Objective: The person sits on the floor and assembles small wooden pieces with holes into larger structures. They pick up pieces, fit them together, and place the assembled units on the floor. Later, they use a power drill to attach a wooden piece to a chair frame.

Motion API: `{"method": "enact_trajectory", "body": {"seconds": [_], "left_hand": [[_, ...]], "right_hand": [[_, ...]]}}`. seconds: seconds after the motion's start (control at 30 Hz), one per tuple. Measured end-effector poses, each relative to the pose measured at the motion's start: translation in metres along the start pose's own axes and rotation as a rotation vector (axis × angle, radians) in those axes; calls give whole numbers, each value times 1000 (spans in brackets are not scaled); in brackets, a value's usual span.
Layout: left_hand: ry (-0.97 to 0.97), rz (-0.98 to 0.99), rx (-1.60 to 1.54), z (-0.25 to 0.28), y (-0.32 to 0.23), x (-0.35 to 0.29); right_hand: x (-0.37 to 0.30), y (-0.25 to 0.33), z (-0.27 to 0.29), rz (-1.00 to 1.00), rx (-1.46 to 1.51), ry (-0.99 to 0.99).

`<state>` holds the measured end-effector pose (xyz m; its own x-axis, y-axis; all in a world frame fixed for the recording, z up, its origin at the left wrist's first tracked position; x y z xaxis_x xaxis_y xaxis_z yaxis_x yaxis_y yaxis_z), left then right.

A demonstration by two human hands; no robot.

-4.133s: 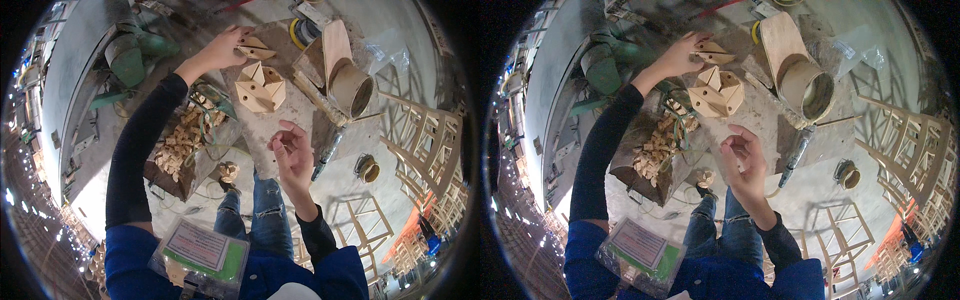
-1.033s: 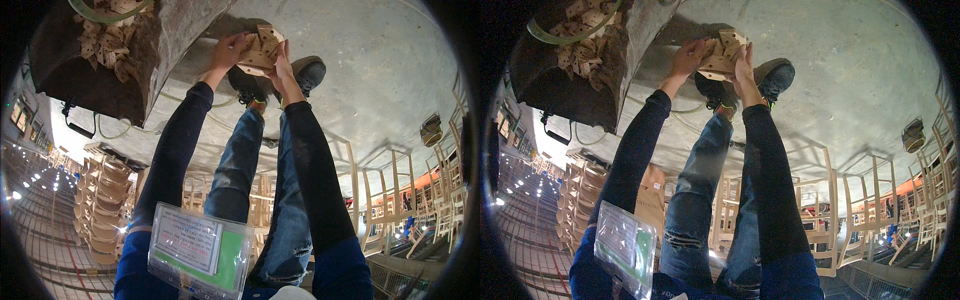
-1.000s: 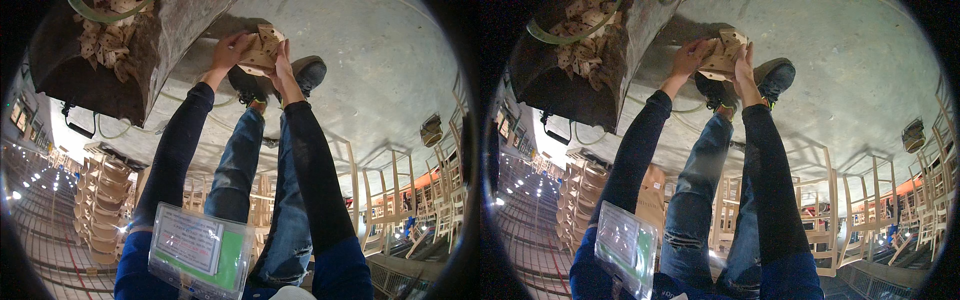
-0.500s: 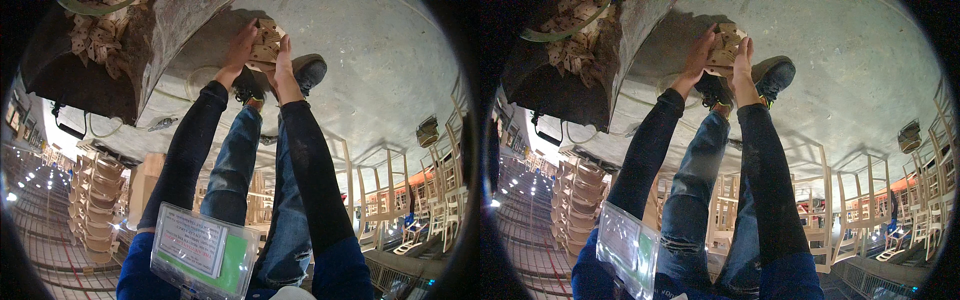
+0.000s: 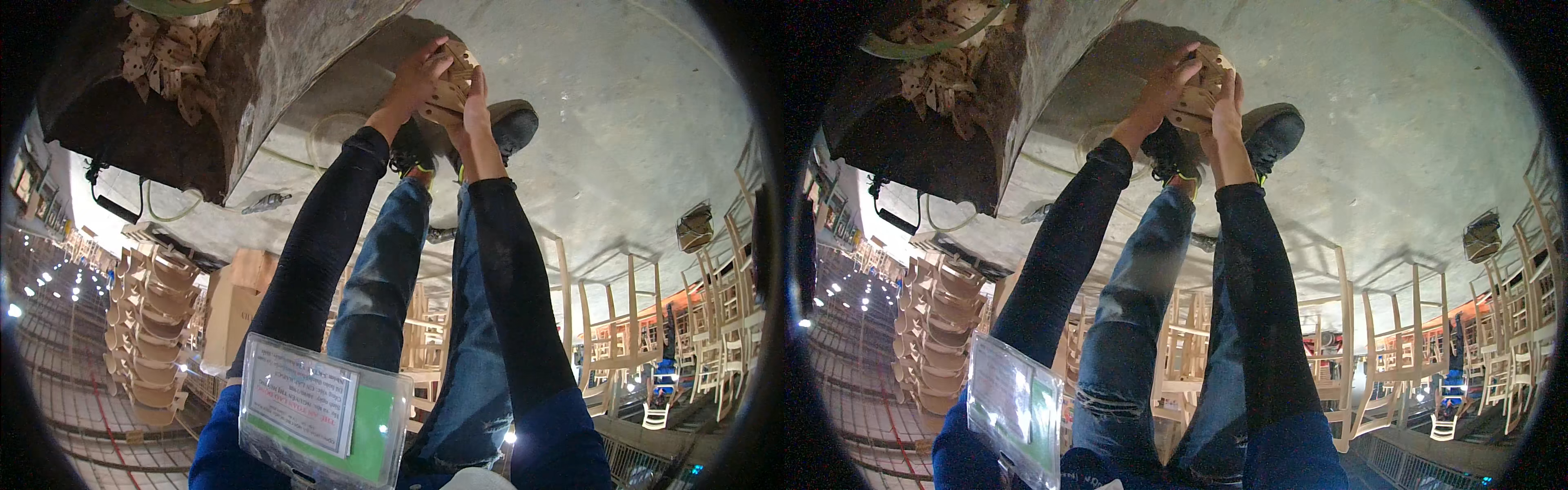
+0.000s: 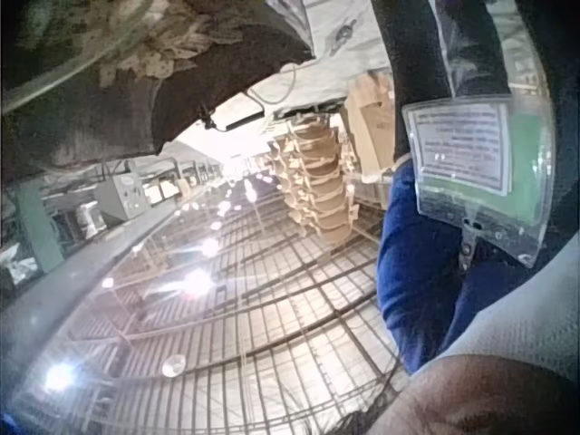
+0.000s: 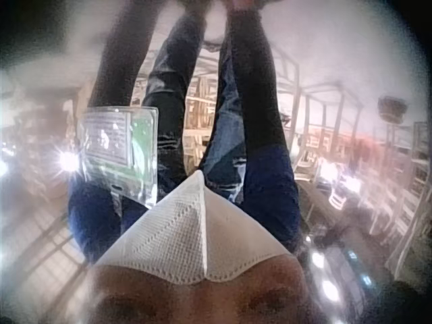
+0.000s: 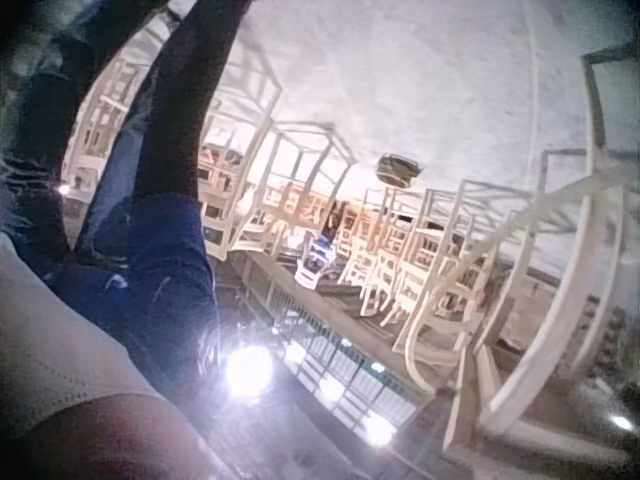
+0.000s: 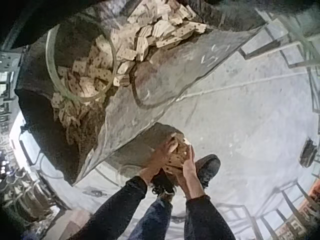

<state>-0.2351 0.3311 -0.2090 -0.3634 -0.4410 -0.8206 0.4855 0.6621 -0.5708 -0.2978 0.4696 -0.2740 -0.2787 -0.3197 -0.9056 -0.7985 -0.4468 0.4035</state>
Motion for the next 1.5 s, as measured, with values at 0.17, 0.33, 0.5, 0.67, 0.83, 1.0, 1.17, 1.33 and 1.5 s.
{"method": "enact_trajectory", "body": {"seconds": [0.17,0.33,0.5,0.67,0.83,1.0,1.17,1.33,1.5], "left_hand": [[-206,-762,947,-37,-31,-24],[-34,-550,443,-50,-94,-102],[138,-238,13,-105,-250,-242],[184,-37,11,-140,-435,-377],[305,-202,-1,-190,-580,-454],[358,-255,55,-233,-692,-458],[406,-237,122,-279,-767,-386],[423,-235,164,-324,-819,-286],[586,-17,117,-383,-850,-280]], "right_hand": [[-41,50,2,-13,33,-40],[-195,158,-39,-46,224,-68],[-353,279,-18,69,227,-185],[-495,430,-44,269,335,-92],[-595,559,-52,402,461,-13],[-587,656,-53,543,536,138],[-528,752,-51,500,569,200],[-481,834,-44,428,590,170],[-432,860,3,286,633,3]]}}
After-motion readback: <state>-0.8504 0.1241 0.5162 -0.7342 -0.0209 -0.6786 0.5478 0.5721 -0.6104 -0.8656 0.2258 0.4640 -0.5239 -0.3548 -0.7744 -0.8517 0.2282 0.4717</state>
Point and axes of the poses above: each hand's wrist, its own x-axis towards the middle knuckle, its own z-axis out of the back of the hand, y = z × x, the point moved 8 cm from there along x, towards the middle knuckle, and after that the axes turned 6 degrees about z, right-handed, at the moved point
